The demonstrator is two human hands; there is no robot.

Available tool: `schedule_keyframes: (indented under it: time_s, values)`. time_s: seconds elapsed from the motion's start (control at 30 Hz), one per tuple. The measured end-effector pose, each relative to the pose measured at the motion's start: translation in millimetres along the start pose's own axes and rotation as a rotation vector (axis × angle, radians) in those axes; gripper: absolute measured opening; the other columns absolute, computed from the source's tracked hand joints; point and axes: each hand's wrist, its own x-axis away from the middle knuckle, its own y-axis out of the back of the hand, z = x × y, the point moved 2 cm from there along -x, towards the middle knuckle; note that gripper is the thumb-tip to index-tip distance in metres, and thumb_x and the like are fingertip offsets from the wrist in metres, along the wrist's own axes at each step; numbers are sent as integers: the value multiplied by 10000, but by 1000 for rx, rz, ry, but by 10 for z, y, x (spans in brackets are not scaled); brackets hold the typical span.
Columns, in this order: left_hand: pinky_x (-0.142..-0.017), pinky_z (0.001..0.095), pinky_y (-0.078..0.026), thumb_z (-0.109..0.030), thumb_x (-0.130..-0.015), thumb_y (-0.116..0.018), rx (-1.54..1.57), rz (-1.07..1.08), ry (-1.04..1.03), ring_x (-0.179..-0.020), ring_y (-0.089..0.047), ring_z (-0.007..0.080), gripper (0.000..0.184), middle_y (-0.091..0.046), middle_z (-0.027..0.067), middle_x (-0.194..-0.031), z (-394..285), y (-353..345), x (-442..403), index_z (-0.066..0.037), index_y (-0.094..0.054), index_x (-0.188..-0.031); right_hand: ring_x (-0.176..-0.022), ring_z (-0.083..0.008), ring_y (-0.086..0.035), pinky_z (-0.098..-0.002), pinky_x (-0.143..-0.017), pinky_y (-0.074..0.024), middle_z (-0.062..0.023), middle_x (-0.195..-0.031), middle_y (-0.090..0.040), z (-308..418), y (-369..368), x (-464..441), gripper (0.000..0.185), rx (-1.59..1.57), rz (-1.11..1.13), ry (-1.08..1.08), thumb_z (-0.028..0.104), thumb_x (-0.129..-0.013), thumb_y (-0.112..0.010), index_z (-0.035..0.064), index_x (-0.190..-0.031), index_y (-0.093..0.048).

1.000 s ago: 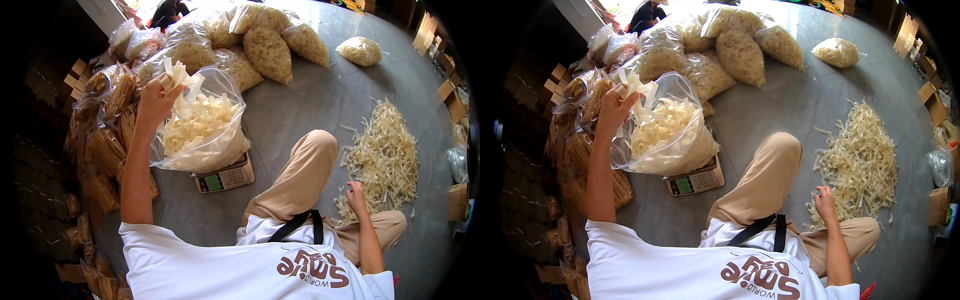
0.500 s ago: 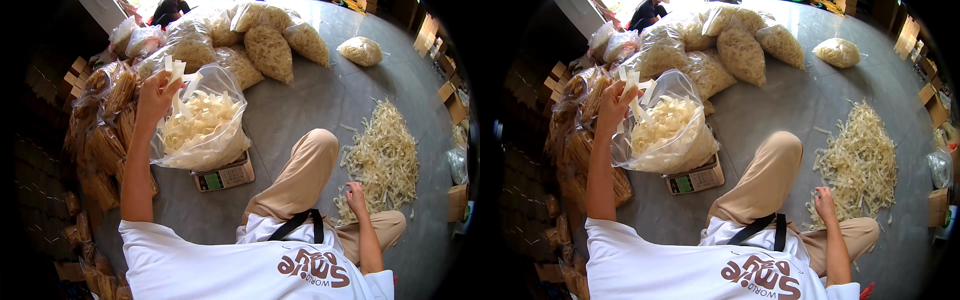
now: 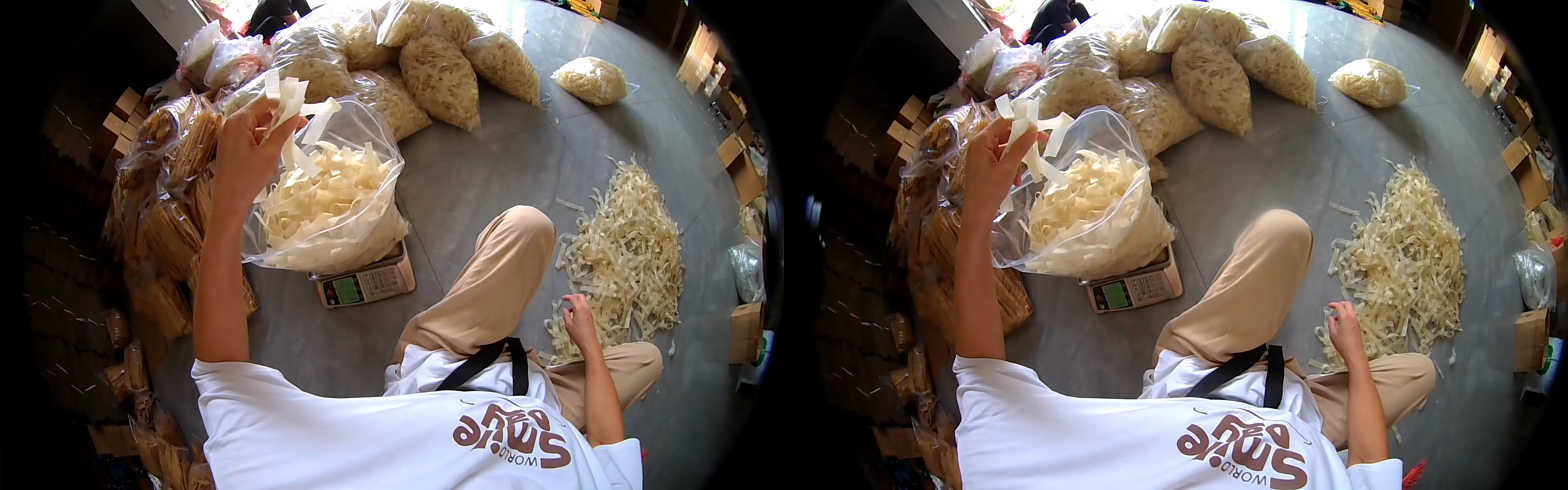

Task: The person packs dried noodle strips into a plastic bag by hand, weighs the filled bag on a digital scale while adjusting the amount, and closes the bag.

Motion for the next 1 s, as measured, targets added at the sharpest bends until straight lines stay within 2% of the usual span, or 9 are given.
schedule_keyframes:
  time_s: [0.17,0.27,0.37,0.47,0.57,0.63,0.67,0.73,1.0]
  values:
    - [-371,202,-362,-128,-810,-607,-47,11,41,-394,-463,42,194,-648,39,-715,37,-15,-8,-27,-610,-975,-778,-268,-545,-300,-679,-471,-147,-964,-494,33,7,3,297,-36,14,-24,-71,-718,-522,8,-1004,-527]
    - [-354,168,-316,-185,-823,-604,-71,60,2,-378,-409,13,183,-651,32,-736,143,-24,-20,-30,-611,-921,-776,-259,-549,-298,-683,-473,-145,-959,-492,10,-5,4,295,-5,8,0,-72,-717,-522,7,-1001,-526]
    - [-364,204,-357,-137,-777,-641,-109,58,9,-382,-463,50,194,-629,43,-667,163,-14,-22,-14,-618,-925,-763,-253,-551,-298,-683,-472,-144,-952,-491,17,-11,7,292,8,6,13,-71,-717,-521,7,-999,-524]
    - [-421,228,-383,-135,-756,-659,-187,72,42,-425,-485,63,202,-626,60,-659,200,-3,-31,-11,-619,-910,-749,-251,-552,-298,-680,-470,-144,-950,-490,21,-13,5,290,-1,21,3,-68,-719,-520,7,-999,-523]
    - [-500,257,-406,-144,-735,-679,-239,51,-51,-492,-513,80,213,-617,77,-643,227,-3,-34,-7,-617,-887,-740,-247,-557,-300,-678,-469,-146,-953,-492,19,-22,4,289,16,31,-3,-65,-721,-521,7,-1001,-522]
    - [-543,272,-398,-174,-733,-684,-250,50,-25,-534,-508,81,194,-603,60,-614,182,-7,-10,-8,-622,-811,-736,-245,-561,-301,-677,-468,-147,-953,-492,18,-24,4,288,25,34,-6,-64,-722,-521,7,-1001,-522]
    - [-543,272,-398,-174,-733,-684,-250,49,-26,-534,-508,81,194,-603,60,-614,206,-2,-17,-8,-622,-811,-736,-243,-565,-302,-680,-469,-147,-953,-493,18,-25,6,286,26,37,-9,-62,-723,-522,6,-1001,-523]
    - [-372,202,-290,-201,-776,-649,-210,69,-100,-373,-394,28,188,-526,-16,-520,283,-2,-44,-28,-608,-713,-737,-241,-570,-304,-683,-469,-147,-952,-494,16,-28,6,284,27,40,-12,-60,-724,-523,5,-1001,-523]
    - [-383,199,-272,-203,-797,-626,-239,-5,-145,-381,-380,25,206,-484,-27,-499,283,13,-63,-26,-596,-694,-732,-239,-577,-307,-688,-470,-149,-954,-497,36,-26,7,274,39,50,-23,-53,-730,-523,5,-997,-527]
